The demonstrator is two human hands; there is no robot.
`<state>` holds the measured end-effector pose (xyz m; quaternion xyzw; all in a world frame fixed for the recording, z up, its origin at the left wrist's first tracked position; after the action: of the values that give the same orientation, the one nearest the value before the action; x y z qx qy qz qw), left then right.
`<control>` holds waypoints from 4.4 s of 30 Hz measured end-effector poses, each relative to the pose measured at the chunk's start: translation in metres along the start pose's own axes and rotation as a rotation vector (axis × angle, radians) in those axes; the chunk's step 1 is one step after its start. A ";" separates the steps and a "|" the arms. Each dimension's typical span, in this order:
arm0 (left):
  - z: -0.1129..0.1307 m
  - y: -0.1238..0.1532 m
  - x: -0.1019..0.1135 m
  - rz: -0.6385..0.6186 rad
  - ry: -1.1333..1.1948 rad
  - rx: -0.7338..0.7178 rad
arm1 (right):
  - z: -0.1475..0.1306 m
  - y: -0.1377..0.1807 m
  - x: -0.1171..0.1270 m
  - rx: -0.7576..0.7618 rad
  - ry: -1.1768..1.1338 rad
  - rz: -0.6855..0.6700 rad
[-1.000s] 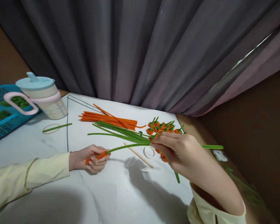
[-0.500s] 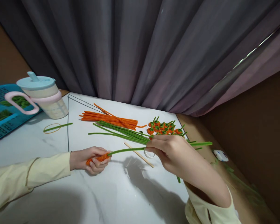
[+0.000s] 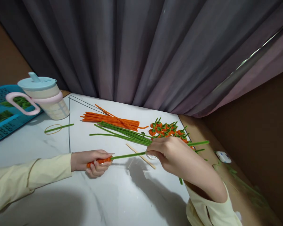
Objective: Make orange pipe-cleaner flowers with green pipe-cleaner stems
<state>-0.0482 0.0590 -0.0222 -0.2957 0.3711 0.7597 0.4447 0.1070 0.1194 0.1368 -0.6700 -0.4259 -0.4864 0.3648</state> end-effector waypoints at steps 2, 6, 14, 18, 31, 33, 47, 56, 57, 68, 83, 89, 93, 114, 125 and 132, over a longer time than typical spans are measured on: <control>0.000 0.000 0.000 -0.009 0.007 -0.006 | 0.000 -0.002 -0.003 0.004 -0.005 -0.007; 0.000 0.001 0.001 -0.011 0.007 -0.013 | 0.002 -0.007 -0.011 0.005 -0.007 -0.029; -0.001 0.001 0.002 -0.010 0.007 -0.002 | 0.000 -0.018 -0.023 0.019 -0.011 -0.083; -0.001 0.001 0.001 -0.024 0.018 -0.014 | -0.002 -0.022 -0.029 0.006 -0.018 -0.119; 0.000 0.002 -0.001 -0.017 -0.011 -0.004 | -0.005 -0.031 -0.045 -0.022 -0.017 -0.201; -0.001 0.002 -0.001 -0.017 -0.014 0.004 | -0.005 -0.031 -0.046 -0.015 -0.008 -0.208; -0.002 0.003 0.003 0.122 -0.051 0.027 | 0.000 -0.020 -0.024 0.020 -0.056 -0.104; -0.003 0.002 0.001 0.127 -0.033 0.044 | -0.002 -0.023 -0.028 0.011 -0.053 -0.110; -0.002 0.002 0.001 0.128 -0.032 0.041 | -0.002 -0.024 -0.030 0.005 -0.056 -0.119; -0.002 0.003 0.003 0.151 -0.059 0.027 | -0.007 -0.031 -0.044 0.015 -0.059 -0.183; -0.002 0.002 0.002 0.142 -0.048 0.023 | -0.011 -0.039 -0.055 0.009 -0.047 -0.205; -0.001 0.001 0.001 0.111 -0.012 -0.003 | -0.010 -0.044 -0.064 0.002 -0.073 -0.178; -0.001 0.002 0.002 0.163 0.024 -0.003 | -0.005 -0.038 -0.057 -0.004 -0.109 -0.148; 0.021 -0.027 -0.016 0.438 -0.426 -0.329 | -0.072 0.040 -0.088 0.067 -0.100 0.246; 0.019 -0.065 -0.014 0.379 -0.317 -0.172 | -0.066 0.042 -0.110 0.060 -0.006 0.418; 0.024 -0.063 -0.017 0.425 -0.509 -0.316 | -0.054 0.047 -0.110 -0.042 -0.064 0.501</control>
<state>0.0125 0.0921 -0.0144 -0.0786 0.1800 0.9322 0.3040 0.1135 0.0293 0.0416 -0.7771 -0.2477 -0.3681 0.4465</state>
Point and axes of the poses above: each hand's wrist, its own y-axis away from the middle knuckle, its own x-axis out of the back of the hand, z = x × y, the point moved 6 cm from there along -y, towards the middle knuckle, and after that the axes turned 3 degrees about x, right-handed, at the moved point
